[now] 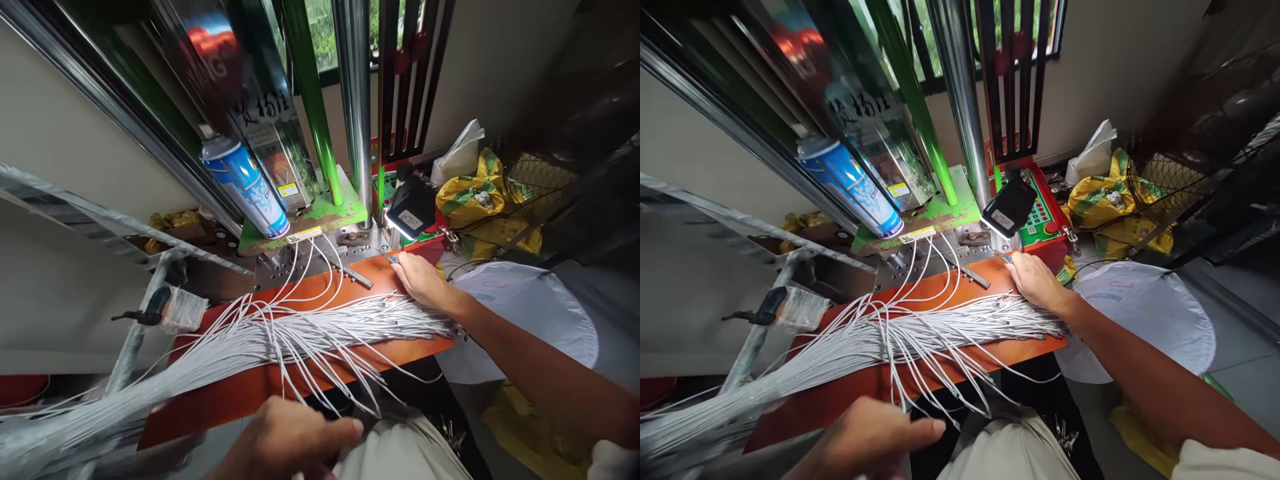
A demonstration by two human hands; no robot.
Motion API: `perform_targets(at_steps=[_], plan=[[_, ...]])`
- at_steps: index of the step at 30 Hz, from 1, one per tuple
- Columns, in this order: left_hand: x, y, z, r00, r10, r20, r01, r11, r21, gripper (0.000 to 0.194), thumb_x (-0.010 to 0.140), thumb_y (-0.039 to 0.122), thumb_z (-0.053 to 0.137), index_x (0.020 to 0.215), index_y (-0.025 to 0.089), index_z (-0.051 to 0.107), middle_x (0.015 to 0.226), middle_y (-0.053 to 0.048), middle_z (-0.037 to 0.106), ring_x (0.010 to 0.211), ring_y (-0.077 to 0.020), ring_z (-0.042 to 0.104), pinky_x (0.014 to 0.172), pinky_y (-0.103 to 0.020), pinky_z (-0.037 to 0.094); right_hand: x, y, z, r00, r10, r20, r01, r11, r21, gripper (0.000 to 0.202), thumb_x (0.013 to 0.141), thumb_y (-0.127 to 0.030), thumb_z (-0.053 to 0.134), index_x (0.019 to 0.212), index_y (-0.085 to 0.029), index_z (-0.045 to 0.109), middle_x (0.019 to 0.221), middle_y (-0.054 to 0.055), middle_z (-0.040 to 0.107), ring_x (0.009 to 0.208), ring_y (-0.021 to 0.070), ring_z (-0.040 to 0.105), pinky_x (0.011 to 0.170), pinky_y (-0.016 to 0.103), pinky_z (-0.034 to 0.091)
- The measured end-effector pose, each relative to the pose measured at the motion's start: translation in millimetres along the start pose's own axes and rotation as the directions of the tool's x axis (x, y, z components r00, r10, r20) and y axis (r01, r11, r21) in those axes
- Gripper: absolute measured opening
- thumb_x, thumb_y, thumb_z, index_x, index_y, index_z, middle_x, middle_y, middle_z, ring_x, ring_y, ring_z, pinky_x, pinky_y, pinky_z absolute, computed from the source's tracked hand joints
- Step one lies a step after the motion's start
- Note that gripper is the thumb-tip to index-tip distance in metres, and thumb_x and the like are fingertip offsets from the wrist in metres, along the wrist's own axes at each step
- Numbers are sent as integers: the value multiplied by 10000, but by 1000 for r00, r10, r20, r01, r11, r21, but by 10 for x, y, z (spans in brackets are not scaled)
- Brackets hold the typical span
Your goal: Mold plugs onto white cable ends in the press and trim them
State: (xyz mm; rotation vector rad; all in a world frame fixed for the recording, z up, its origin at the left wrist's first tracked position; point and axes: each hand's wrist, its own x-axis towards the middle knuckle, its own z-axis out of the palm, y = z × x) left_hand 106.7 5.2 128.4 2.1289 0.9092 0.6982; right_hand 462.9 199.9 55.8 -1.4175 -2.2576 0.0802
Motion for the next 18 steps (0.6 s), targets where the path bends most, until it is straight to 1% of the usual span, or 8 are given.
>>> perform_targets(at_steps=[1,2,4,6,8,11,15,18], plan=[[224,-51,-81,998,-62,13,64,981,-184,449,1003,579,575,1241,240,747,564,25,473,459,-130,402,492,-279,363,-23,-80,-56,1000,-4,-19,4,1000,-6,382,1112,-329,285,862,-206,545,795,79,581,736,231,508,729,367,390],[453,-118,-150,992,-121,32,124,918,-377,514,988,645,556,1172,208,755,574,27,452,463,-119,364,470,-265,320,-55,-177,-111,999,-12,-41,12,1000,-4,392,1117,-336,283,840,-214,532,773,68,570,713,222,495,721,365,377],[881,-284,-247,961,-244,-132,85,713,-697,649,970,766,449,1075,180,708,586,24,465,489,-110,355,478,-239,297,-135,-412,-199,996,-49,-75,53,997,51,405,1130,-333,273,817,-225,507,764,51,559,697,204,491,713,356,366],[1219,-466,-285,932,-328,-151,43,517,-855,626,1005,743,372,993,183,652,584,13,526,467,-99,387,468,-210,312,-202,-672,-240,993,-92,-80,106,975,194,404,1143,-318,259,827,-226,494,769,34,553,683,184,499,692,341,367],[1438,-641,-285,910,-381,-162,26,443,-896,579,1004,716,416,983,178,629,652,-15,612,493,-106,476,478,-199,370,-212,-912,-229,993,-106,-52,117,937,328,388,1149,-318,274,840,-225,490,762,12,542,649,167,492,653,329,366],[1581,-858,-269,887,-396,-236,10,528,-849,575,982,701,505,1014,146,652,755,-61,700,543,-138,592,497,-229,467,-90,-1158,-123,995,-100,-20,101,927,362,341,1136,-318,338,873,-212,529,817,12,571,639,157,486,611,322,357],[1607,-1058,-275,872,-393,-293,47,661,-749,671,1002,711,462,1180,100,675,760,-72,733,488,-151,621,503,-270,508,194,-1267,125,992,-85,-98,104,974,204,306,1101,-306,418,880,-191,596,909,57,601,717,180,515,607,321,358],[1583,-1169,-266,862,-418,-287,92,685,-722,740,1013,723,414,1335,94,633,733,-71,731,532,-172,650,556,-293,537,347,-1290,304,988,-92,-126,105,989,105,278,1073,-295,503,849,-182,620,930,75,614,827,214,546,646,319,379]])
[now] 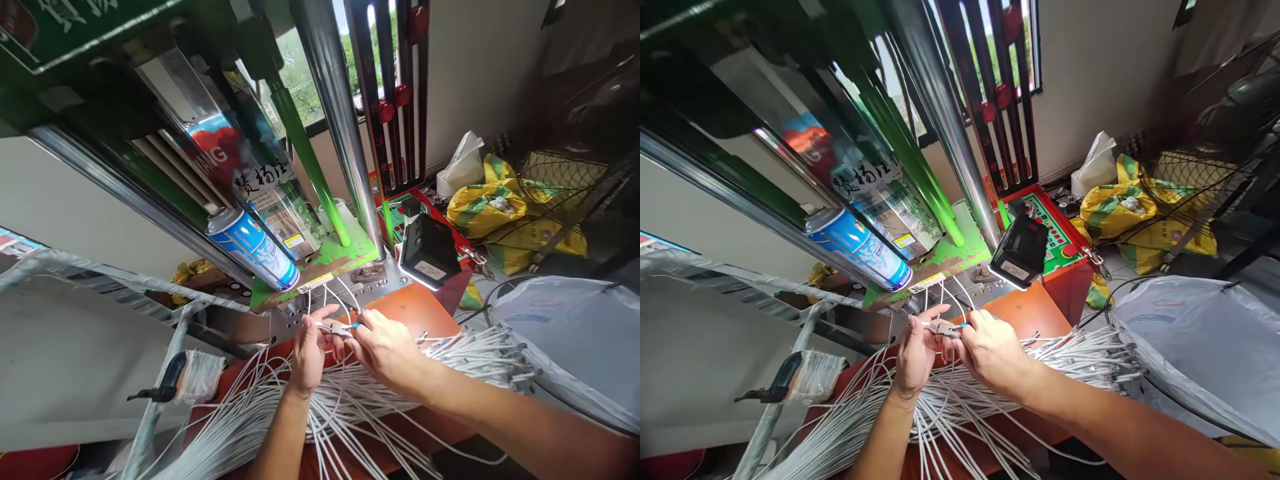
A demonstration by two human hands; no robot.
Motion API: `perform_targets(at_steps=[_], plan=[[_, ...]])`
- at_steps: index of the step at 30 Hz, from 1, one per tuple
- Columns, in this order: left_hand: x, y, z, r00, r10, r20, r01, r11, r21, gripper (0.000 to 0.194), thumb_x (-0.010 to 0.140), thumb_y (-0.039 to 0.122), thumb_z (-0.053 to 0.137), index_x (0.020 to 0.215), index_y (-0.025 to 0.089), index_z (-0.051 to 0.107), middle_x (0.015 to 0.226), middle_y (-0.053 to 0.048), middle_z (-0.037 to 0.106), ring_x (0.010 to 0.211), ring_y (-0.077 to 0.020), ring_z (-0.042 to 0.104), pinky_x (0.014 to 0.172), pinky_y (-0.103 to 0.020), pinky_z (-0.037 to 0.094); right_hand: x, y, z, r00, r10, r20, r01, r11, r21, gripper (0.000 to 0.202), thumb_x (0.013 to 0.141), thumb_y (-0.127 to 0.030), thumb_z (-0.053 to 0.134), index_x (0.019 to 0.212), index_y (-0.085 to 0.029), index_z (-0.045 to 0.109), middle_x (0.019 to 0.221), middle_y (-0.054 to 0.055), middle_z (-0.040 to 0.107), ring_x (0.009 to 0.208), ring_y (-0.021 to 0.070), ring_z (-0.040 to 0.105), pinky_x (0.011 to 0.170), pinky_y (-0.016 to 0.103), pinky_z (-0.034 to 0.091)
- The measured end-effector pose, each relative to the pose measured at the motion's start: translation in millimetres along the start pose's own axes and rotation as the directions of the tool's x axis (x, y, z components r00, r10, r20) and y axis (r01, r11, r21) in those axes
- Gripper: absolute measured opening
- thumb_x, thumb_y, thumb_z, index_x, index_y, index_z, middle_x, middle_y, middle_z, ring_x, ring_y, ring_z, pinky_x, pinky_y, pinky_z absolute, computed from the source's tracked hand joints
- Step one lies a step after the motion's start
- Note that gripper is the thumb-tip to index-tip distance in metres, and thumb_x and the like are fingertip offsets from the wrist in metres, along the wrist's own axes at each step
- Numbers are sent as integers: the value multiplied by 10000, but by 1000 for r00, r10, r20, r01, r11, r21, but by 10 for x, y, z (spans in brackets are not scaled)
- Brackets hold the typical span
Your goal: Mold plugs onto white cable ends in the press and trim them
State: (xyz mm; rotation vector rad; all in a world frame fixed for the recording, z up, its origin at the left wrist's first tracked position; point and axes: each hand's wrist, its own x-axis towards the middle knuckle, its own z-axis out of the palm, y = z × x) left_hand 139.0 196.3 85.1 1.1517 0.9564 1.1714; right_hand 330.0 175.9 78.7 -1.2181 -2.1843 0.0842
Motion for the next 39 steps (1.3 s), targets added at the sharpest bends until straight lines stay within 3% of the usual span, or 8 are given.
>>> perform_targets(at_steps=[6,10,13,17,26,28,33,39], plan=[[-76,-132,-117,994,-56,-90,64,994,93,706,1029,699,402,1383,128,618,835,-74,733,554,-144,603,488,-251,457,1,14,222,999,-16,47,11,995,102,318,1079,-283,469,831,-177,637,846,54,598,754,190,527,632,316,346],[-112,-78,-208,970,155,-187,-49,877,477,410,985,548,641,884,154,693,667,19,591,514,-83,473,499,-208,383,-39,42,191,985,27,170,-87,929,359,401,1103,-325,403,764,-191,570,770,16,553,682,153,484,631,313,321],[-111,-20,-267,979,178,-101,-80,787,612,428,1021,478,610,719,176,579,573,54,459,526,-82,434,530,-202,366,-34,46,97,941,83,329,-268,777,570,461,1112,-383,389,691,-202,439,697,-22,477,634,126,423,624,305,309],[-108,14,-309,999,39,-7,-28,822,569,399,1073,474,504,807,187,581,622,49,500,517,-78,447,505,-191,360,-37,37,18,852,117,511,-487,538,688,531,1120,-497,373,673,-211,367,657,-48,366,612,116,325,586,302,268],[-112,100,-334,997,-5,81,-30,906,423,359,1065,465,535,878,174,633,676,38,549,507,-59,476,479,-169,368,-29,65,1,801,47,596,-586,260,767,569,1083,-610,412,666,-226,455,644,-24,415,619,151,344,583,328,276],[-105,98,-331,997,-17,79,-14,925,379,341,1057,456,556,893,171,650,684,33,572,500,-60,496,466,-167,373,-21,76,7,811,27,584,-564,304,768,571,1097,-595,383,675,-223,485,650,-16,454,631,157,393,600,327,316],[-106,-7,-222,995,81,-65,-53,933,357,286,1043,409,598,972,161,721,710,7,666,540,-102,626,560,-219,533,-72,91,98,968,168,187,-235,869,435,472,1118,-428,404,727,-200,536,818,30,544,741,171,503,673,332,368],[-225,-152,-37,932,214,-294,-70,899,432,325,1009,411,649,1170,153,763,976,-104,825,788,-237,805,745,-358,690,-121,46,114,994,101,-35,-95,987,132,382,1112,-323,429,793,-202,601,859,59,579,767,205,548,631,345,394]])
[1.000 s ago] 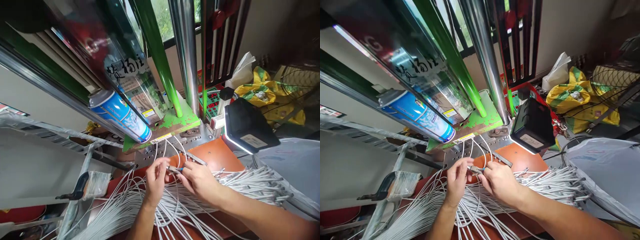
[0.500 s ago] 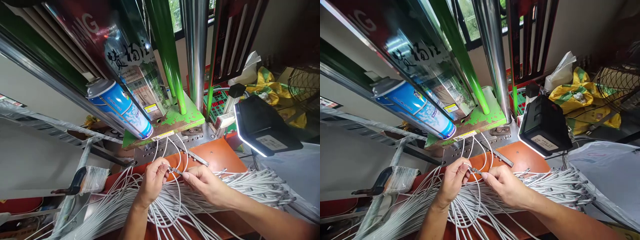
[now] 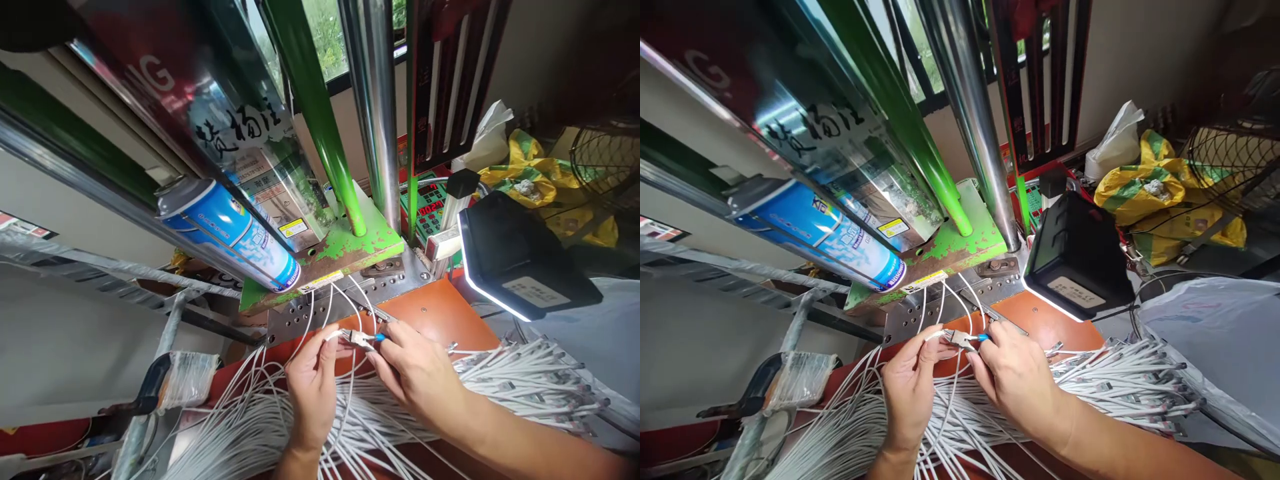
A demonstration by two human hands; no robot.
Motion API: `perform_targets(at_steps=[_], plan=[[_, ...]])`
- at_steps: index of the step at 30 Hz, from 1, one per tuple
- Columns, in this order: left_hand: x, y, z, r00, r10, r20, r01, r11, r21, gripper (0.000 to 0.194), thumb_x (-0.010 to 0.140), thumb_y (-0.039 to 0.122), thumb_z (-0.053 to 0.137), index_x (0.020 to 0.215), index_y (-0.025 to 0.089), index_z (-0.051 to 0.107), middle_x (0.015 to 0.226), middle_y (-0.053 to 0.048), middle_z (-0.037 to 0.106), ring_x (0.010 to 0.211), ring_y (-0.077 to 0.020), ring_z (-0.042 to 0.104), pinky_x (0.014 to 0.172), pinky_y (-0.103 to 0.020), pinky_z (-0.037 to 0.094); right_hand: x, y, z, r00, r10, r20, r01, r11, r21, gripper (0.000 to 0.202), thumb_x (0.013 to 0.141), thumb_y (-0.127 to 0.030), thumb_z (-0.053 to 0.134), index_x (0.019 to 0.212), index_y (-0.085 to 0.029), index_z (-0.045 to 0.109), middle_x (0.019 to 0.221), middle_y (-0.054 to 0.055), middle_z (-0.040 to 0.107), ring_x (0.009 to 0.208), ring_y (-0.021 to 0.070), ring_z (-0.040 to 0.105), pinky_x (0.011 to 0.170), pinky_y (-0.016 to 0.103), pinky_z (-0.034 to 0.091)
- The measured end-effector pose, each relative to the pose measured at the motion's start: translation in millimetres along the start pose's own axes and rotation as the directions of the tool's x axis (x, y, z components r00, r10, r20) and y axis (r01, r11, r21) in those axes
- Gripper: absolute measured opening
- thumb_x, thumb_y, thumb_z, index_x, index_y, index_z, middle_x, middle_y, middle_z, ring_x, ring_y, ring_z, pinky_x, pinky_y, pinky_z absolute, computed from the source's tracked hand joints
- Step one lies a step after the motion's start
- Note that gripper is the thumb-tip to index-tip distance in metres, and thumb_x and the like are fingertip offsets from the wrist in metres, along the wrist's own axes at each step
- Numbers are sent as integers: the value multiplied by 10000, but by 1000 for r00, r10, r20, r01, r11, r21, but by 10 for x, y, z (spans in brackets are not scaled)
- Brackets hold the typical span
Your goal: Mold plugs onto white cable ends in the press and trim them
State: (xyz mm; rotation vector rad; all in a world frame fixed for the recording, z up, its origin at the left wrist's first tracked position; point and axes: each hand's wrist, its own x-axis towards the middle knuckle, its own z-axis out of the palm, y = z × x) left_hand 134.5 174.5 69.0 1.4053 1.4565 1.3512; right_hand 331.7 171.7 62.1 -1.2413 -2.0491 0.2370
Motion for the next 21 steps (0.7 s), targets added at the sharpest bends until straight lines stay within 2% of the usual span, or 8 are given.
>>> perform_targets(at_steps=[5,10,17,21], plan=[[-102,-39,42,973,196,-124,-172,968,182,282,998,337,676,1202,174,783,1072,-108,835,815,-244,826,761,-335,701,16,-30,-31,999,-25,-36,23,999,-41,326,1085,-297,477,795,-212,599,844,67,577,765,220,527,607,360,391],[-141,-99,39,921,359,-150,-284,884,371,268,980,246,699,1228,197,786,1143,-103,822,948,-260,822,823,-302,689,16,-30,-20,998,-40,-47,39,999,-37,320,1081,-282,469,803,-203,605,852,80,585,777,233,535,612,376,402],[-162,-138,52,900,408,-155,-321,860,397,290,969,193,705,1251,203,771,1147,-83,822,926,-232,824,830,-276,676,24,-34,-22,997,-48,-61,46,999,-24,315,1074,-272,480,795,-197,606,859,80,590,777,231,520,631,384,428],[-187,-142,60,876,456,-156,-340,815,469,289,953,188,722,1237,205,777,1127,-76,827,896,-236,826,769,-274,674,29,-40,-27,997,-45,-63,44,999,-30,299,1068,-267,485,802,-200,605,874,87,601,781,236,522,635,385,433]])
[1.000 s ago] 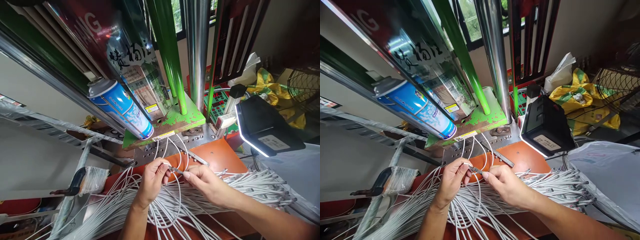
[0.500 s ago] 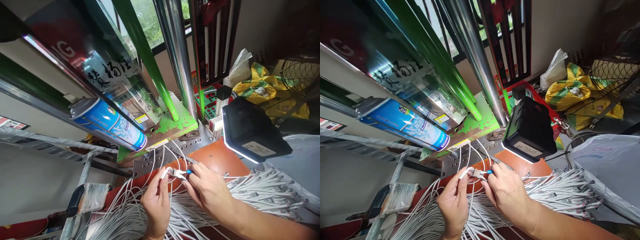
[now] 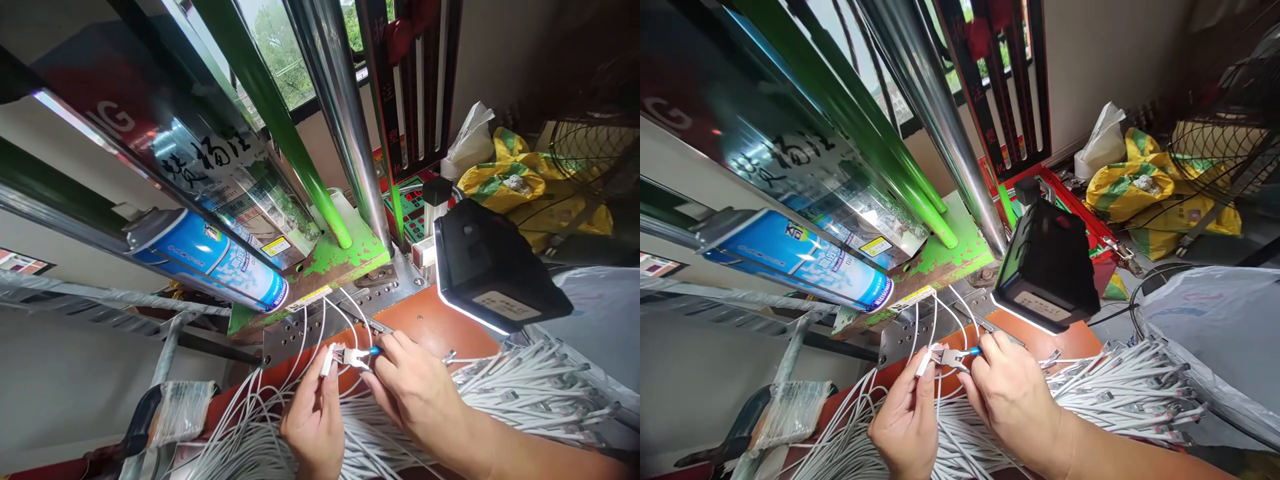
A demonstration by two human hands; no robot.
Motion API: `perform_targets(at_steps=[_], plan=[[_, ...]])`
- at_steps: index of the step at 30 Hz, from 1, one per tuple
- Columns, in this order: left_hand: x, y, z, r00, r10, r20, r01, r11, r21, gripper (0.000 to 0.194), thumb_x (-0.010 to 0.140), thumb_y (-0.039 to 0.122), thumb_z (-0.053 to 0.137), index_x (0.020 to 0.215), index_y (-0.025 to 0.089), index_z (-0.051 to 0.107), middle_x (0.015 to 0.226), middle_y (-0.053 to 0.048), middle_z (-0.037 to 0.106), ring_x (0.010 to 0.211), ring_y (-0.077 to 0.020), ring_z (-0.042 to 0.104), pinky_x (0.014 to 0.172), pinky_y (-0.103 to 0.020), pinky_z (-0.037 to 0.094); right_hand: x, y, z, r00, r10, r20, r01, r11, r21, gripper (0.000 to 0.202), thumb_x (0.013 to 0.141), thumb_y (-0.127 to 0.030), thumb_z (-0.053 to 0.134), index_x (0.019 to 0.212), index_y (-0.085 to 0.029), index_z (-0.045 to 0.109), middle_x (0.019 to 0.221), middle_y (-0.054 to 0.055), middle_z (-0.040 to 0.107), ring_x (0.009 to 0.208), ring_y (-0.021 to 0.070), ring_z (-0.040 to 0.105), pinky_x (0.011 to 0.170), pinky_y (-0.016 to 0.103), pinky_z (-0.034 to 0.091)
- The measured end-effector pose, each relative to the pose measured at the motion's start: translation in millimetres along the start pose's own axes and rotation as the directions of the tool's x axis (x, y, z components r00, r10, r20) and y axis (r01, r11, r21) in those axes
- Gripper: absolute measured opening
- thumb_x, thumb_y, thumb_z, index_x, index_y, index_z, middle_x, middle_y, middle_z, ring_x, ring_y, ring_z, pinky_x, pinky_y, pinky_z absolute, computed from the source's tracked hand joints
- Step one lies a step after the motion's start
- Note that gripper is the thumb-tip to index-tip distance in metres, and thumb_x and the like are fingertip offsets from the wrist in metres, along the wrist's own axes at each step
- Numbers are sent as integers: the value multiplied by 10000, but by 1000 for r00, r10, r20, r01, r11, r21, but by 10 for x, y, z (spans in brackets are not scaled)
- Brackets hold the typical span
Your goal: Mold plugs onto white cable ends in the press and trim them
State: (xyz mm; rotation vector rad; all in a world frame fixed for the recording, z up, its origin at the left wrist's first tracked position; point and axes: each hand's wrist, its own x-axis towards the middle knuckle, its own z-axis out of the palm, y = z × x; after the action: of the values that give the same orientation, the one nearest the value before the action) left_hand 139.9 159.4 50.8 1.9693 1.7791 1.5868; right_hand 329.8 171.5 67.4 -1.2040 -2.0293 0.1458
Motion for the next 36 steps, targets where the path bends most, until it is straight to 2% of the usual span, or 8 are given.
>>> perform_targets(at_steps=[5,12,20,23,26,29,34,36], plan=[[-10,43,-20,995,94,-36,-90,991,103,316,946,161,721,1252,224,775,1090,-68,835,860,-236,826,752,-296,658,-1,8,-4,1000,-20,-4,20,1000,-10,300,1067,-256,488,792,-204,598,857,80,588,773,235,513,635,379,417],[37,46,-70,987,159,16,-159,975,156,314,982,141,653,1249,253,775,1070,-49,841,846,-213,826,770,-273,637,16,76,9,997,-72,13,73,997,-23,284,1052,-254,533,781,-191,592,840,56,557,784,221,491,638,350,353],[10,27,-114,996,86,-14,-83,988,128,257,978,206,685,1211,231,790,1046,-64,844,821,-228,821,732,-290,638,-28,94,-12,988,-152,-32,151,988,-30,364,1100,-263,457,755,-202,556,750,24,510,653,178,415,561,342,255],[-6,16,-114,993,108,-36,-102,985,140,250,965,206,701,1194,231,797,1027,-63,846,771,-221,818,680,-278,635,-21,64,6,990,-128,-57,125,991,-55,369,1102,-280,467,755,-201,564,759,34,524,678,188,440,568,339,281],[-23,-4,-91,991,129,-33,-121,977,174,265,976,188,679,1211,241,789,1037,-63,845,776,-218,822,682,-267,638,8,32,31,993,-83,-83,78,995,-64,360,1098,-283,473,766,-193,580,804,57,558,740,210,474,614,343,338],[-44,-31,-68,991,133,-23,-127,976,180,275,987,182,658,1222,249,784,1024,-58,847,782,-214,823,681,-254,638,17,35,48,994,-55,-90,51,998,-49,358,1099,-291,473,774,-192,584,829,59,568,757,214,476,628,344,339],[-50,-54,-96,987,156,-42,-141,959,248,235,989,210,658,1173,247,799,1001,-60,848,716,-208,807,648,-271,619,-5,101,46,996,-85,-14,85,996,20,337,1093,-288,490,786,-186,585,809,37,549,739,194,478,608,336,321],[-35,-45,-124,985,172,-18,-159,941,299,235,989,202,652,1166,257,797,999,-54,849,702,-199,803,648,-268,610,-3,121,35,996,-85,9,85,996,18,309,1084,-280,503,802,-187,589,826,40,558,759,201,488,615,339,327]])
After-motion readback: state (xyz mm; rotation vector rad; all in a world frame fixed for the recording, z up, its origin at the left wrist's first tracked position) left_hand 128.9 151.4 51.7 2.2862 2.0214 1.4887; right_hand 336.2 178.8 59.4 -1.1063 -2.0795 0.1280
